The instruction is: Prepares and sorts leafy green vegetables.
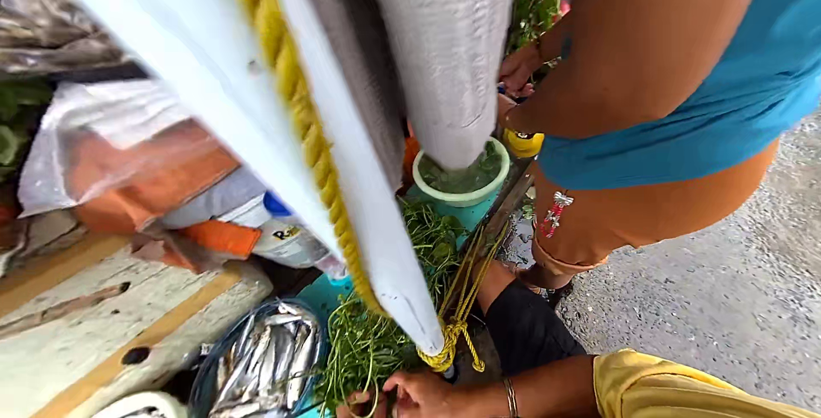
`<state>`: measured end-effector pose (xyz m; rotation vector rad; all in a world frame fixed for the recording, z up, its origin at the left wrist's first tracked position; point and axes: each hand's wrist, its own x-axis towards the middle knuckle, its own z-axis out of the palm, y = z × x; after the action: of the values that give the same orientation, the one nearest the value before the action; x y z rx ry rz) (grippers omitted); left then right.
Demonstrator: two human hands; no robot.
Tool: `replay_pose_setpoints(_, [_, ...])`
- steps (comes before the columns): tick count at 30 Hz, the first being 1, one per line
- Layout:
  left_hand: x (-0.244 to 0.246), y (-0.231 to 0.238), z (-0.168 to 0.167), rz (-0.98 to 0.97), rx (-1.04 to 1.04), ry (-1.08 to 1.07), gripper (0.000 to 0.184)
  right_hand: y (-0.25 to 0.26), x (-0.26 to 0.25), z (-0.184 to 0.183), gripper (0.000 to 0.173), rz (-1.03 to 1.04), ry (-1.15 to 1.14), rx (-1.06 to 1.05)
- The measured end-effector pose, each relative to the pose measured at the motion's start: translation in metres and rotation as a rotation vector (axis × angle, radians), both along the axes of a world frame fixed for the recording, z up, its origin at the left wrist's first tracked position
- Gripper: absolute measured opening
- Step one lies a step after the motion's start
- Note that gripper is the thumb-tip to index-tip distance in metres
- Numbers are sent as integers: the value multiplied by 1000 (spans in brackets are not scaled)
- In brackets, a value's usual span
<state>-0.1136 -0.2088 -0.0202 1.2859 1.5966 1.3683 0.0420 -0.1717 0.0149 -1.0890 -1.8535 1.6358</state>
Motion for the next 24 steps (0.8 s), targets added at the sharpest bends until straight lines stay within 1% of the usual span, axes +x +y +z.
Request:
replay_pose_setpoints(2, [1,-7,9,26,89,178,38,-3,-1,2,40,-70,102,-125])
replay_pose_setpoints(4, [5,-18,22,32,144,291,36,-5,0,12,41,-124,193,-273])
replay_pose_setpoints(7, [19,-40,38,13,115,303,32,-6,1,22,45,-130,258,-481])
replay_pose_setpoints(9, [28,-55,32,4,83,312,26,-9,5,18,46,-71,195,-578])
replay_pose_setpoints(11, [39,-66,18,13,94,350,22,-15,12,12,42,-1,110,-629])
replay_pose_setpoints(12, [44,-71,11,18,94,355,23,-19,16,10,41,20,70,-653])
replay_pose_setpoints(14, [52,-81,0,36,58,349,32,-23,23,4,39,47,13,-706])
replay_pose_setpoints(16, [56,-88,-6,59,5,351,45,-23,29,-2,34,64,-10,-766])
replay_pose_setpoints(19, [53,-91,-8,58,-46,347,55,-18,36,-7,23,137,-7,-751])
replay_pose_setpoints(22, [42,-91,-9,62,-13,334,55,-14,39,-5,14,185,-26,-712])
replay_pose_setpoints(24, [31,-90,-8,100,-5,303,46,-9,41,-4,14,168,-49,-700])
